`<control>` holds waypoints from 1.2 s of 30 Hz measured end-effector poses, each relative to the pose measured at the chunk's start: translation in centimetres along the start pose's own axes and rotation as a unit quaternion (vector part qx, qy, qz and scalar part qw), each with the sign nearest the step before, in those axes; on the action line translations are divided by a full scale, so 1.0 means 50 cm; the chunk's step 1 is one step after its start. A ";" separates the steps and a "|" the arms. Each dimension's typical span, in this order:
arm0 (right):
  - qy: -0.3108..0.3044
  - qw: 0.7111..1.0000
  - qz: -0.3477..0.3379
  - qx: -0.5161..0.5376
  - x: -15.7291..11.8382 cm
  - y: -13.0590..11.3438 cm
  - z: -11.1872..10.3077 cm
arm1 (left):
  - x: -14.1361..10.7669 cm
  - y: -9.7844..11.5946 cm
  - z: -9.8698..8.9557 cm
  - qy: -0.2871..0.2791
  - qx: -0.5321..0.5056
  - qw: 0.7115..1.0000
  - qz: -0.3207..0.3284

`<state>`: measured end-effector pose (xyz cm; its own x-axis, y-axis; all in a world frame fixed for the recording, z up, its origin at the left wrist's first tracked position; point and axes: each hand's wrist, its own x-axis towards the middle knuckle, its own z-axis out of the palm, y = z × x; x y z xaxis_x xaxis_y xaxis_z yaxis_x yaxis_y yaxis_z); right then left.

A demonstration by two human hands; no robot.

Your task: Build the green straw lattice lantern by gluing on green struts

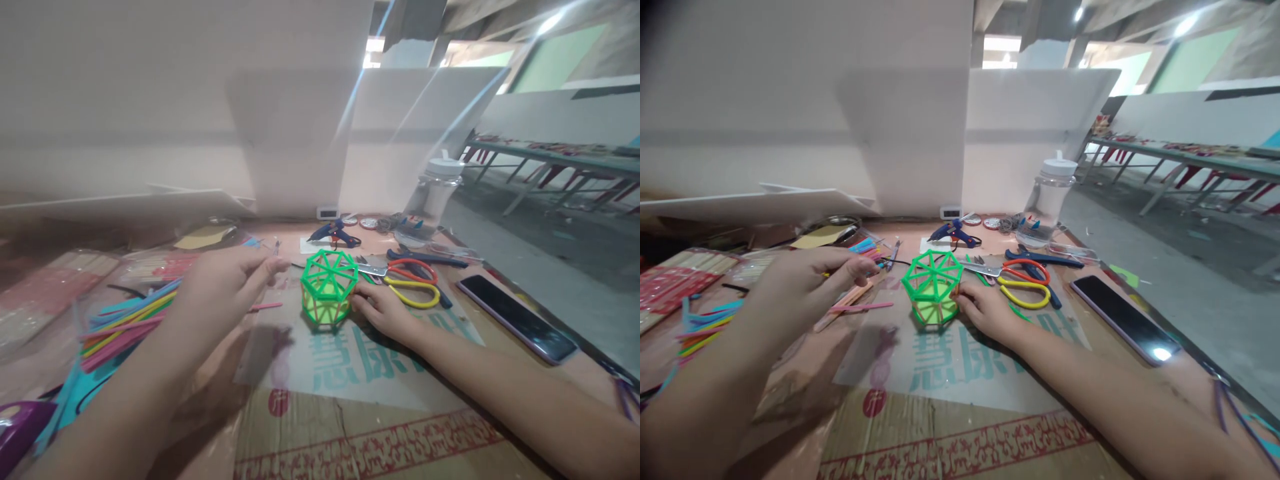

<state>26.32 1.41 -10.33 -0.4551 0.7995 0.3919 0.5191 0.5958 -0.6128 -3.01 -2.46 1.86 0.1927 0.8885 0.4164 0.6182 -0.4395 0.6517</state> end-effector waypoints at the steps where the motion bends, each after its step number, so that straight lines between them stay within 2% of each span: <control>1: 0.000 1.000 0.000 0.000 0.000 0.000 0.000 | -0.001 -0.001 0.002 -0.001 0.038 0.999 0.007; 4: -0.001 1.000 0.000 0.002 0.000 0.001 0.000 | -0.001 0.003 0.018 0.011 0.144 0.988 0.058; 10: -0.003 1.000 0.005 0.007 -0.001 0.001 0.000 | -0.002 0.010 0.065 -0.049 0.155 0.964 0.209; 16: -0.008 1.000 0.008 0.021 0.000 -0.001 0.000 | -0.012 0.007 0.099 -0.041 0.195 0.941 0.274; 22: -0.001 0.999 0.004 0.036 0.000 -0.002 0.003 | -0.015 0.005 0.118 -0.045 0.208 0.935 0.286; 25: 0.057 0.997 -0.005 0.052 -0.009 -0.012 0.000 | -0.017 0.006 0.120 -0.031 0.201 0.939 0.278; 27: 0.120 0.991 -0.019 0.051 -0.017 -0.025 -0.006 | -0.017 0.005 0.119 -0.013 0.183 0.949 0.257; 29: 0.154 0.986 -0.046 0.041 -0.024 -0.042 -0.016 | -0.016 0.003 0.116 0.003 0.154 0.961 0.231; 32: 0.165 0.982 -0.075 0.046 -0.024 -0.074 -0.033 | -0.015 0.003 0.110 -0.003 0.095 0.977 0.193; 36: 0.138 0.987 -0.051 0.059 -0.013 -0.129 -0.060 | -0.018 0.023 0.103 -0.055 -0.007 0.991 0.124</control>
<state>25.45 -2.72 -4.58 -0.2769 0.7360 0.6178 0.3859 0.6740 -0.6300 1.45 -3.10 -1.04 0.4201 0.7620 0.4929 0.5305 -0.6469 0.5479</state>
